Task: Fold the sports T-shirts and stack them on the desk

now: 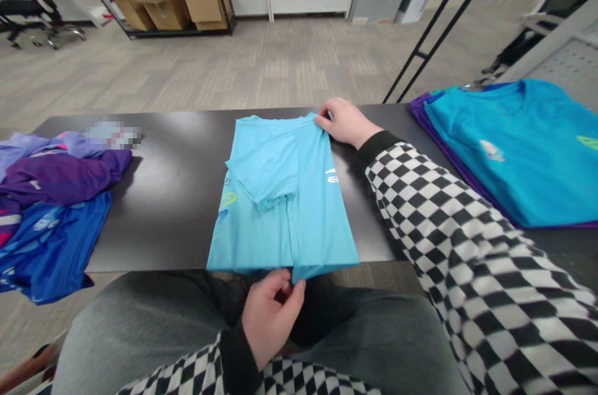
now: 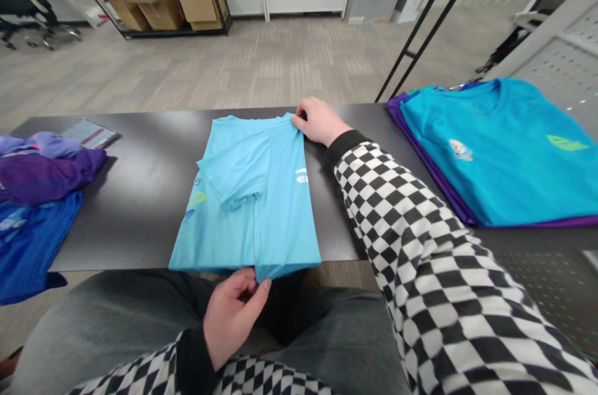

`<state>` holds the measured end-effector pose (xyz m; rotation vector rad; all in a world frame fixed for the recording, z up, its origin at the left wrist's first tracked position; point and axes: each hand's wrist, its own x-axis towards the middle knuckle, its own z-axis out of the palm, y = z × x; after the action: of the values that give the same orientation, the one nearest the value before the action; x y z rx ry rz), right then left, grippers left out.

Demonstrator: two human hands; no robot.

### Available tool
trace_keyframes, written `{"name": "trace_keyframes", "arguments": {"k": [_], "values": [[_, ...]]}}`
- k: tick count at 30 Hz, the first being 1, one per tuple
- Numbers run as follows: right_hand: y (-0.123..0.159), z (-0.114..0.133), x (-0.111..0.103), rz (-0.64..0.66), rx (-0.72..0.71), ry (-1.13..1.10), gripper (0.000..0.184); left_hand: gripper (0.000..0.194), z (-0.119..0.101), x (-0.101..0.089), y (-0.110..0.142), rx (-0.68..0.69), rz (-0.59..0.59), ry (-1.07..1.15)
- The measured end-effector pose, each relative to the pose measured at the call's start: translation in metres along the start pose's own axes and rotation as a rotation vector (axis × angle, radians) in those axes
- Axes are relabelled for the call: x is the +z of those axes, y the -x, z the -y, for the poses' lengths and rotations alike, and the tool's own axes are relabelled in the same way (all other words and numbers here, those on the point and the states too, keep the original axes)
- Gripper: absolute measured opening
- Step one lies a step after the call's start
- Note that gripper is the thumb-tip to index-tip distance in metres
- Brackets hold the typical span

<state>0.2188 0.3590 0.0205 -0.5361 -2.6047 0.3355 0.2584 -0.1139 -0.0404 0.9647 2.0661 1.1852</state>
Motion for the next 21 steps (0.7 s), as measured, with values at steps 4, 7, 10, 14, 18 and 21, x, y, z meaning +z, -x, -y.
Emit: {"name": "trace_keyframes", "arguments": {"k": [4,7,10,14,18,21], "values": [[-0.001,-0.004,0.003,0.011,-0.007,-0.008,0.043,0.021,0.011,-0.013,0.008,0.063,-0.013,-0.064],[-0.001,-0.003,0.003,0.021,-0.007,-0.012,0.045,0.014,0.014,-0.021,0.018,0.186,-0.042,-0.097],[-0.001,-0.001,0.002,0.026,-0.006,-0.012,0.047,0.013,0.014,-0.026,0.025,0.246,-0.074,-0.11],[0.0,0.0,0.001,0.022,-0.012,-0.009,0.049,0.024,0.015,-0.026,0.016,0.16,0.049,-0.116],[0.0,0.003,-0.001,0.004,-0.002,-0.001,0.043,0.021,0.018,-0.022,0.005,0.121,0.131,-0.109],[0.001,0.006,-0.003,-0.004,0.005,-0.003,0.035,0.015,0.015,-0.02,0.004,0.161,0.009,-0.024]]}}
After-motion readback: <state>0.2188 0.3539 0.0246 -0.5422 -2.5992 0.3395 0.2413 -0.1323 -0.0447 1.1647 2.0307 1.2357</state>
